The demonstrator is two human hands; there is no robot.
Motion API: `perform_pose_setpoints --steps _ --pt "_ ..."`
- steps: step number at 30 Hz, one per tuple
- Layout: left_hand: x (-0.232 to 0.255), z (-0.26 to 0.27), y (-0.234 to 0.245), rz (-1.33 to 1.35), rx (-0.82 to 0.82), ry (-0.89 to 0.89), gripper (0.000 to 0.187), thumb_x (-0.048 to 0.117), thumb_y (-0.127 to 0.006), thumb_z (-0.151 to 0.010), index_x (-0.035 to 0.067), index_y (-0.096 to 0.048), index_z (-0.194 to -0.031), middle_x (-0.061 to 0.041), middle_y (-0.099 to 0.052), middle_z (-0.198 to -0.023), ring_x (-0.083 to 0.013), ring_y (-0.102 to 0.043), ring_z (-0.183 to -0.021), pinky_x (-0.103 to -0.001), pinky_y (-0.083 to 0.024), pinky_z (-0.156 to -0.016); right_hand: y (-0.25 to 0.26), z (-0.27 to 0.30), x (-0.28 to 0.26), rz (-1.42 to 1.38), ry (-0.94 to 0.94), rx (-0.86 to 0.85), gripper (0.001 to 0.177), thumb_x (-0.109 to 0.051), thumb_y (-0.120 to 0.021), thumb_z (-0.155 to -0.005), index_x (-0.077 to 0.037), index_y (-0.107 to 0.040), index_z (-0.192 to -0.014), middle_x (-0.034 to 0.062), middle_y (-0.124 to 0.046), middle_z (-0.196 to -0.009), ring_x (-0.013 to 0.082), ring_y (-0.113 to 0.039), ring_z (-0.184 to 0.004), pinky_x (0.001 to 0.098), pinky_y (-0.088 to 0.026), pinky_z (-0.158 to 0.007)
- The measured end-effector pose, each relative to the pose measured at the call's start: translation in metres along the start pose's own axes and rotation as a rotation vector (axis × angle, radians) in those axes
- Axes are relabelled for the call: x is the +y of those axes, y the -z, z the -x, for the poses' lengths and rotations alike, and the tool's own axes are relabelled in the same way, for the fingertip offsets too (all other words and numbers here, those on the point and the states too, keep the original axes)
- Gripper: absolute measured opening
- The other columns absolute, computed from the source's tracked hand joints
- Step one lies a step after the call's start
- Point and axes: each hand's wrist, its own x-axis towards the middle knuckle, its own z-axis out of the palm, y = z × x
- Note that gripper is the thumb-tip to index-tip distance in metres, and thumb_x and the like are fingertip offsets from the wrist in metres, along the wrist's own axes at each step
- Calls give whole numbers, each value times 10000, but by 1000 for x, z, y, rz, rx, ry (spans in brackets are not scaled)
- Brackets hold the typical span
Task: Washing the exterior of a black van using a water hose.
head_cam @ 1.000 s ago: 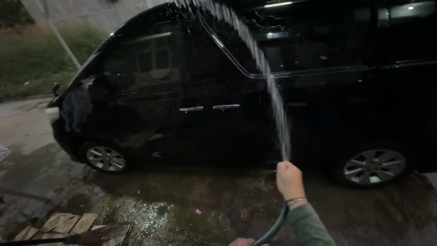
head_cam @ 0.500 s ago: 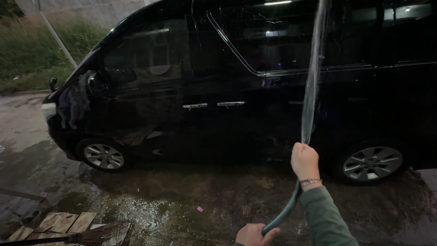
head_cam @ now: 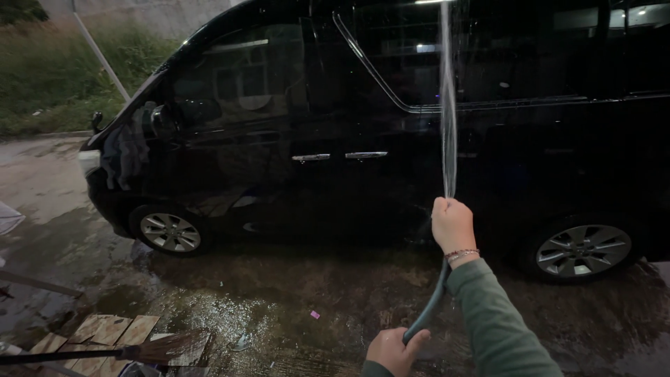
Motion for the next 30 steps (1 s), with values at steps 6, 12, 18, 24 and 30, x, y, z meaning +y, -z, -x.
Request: perform_pose_setpoints --steps 6,12,18,24,30 --pt "21 11 23 8 0 27 698 758 -507 -960 124 -614 -688 -36 -473 -549 -223 -462 -497 -433 -396 -506 -8 -6 -18 0 39 28 415 -272 -501 -985 31 -612 -723 176 -589 -614 322 -601 -562 439 -483 -587" --pt "8 4 20 14 27 -16 649 707 -524 -956 124 -651 -702 -42 -527 -562 -224 -504 -514 -426 -408 -525 -4 5 -30 -86 5 65 373 -250 -510 -963 33 -613 -741 181 -583 -615 307 -585 -551 421 -487 -582" --pt "-14 -32 -9 -86 -17 -2 635 698 -625 -899 91 -704 -728 -103 -595 -599 -229 -636 -604 -407 -500 -622 34 10 -13 -75 -76 172 371 -256 -509 -957 32 -624 -753 173 -613 -633 285 -607 -577 408 -506 -606" --pt "18 -57 -45 -139 -245 31 614 685 -585 -929 118 -688 -718 -98 -586 -611 -231 -627 -604 -398 -500 -646 98 4 20 -34 -158 277 370 -275 -507 -952 28 -604 -763 166 -605 -625 286 -606 -576 420 -508 -612" --pt "73 -59 -79 -278 -327 -12 649 710 -541 -977 136 -556 -675 -75 -453 -591 -258 -469 -548 -465 -372 -571 161 0 62 117 -138 378 417 -280 -502 -977 53 -586 -740 239 -578 -657 380 -591 -611 472 -476 -624"
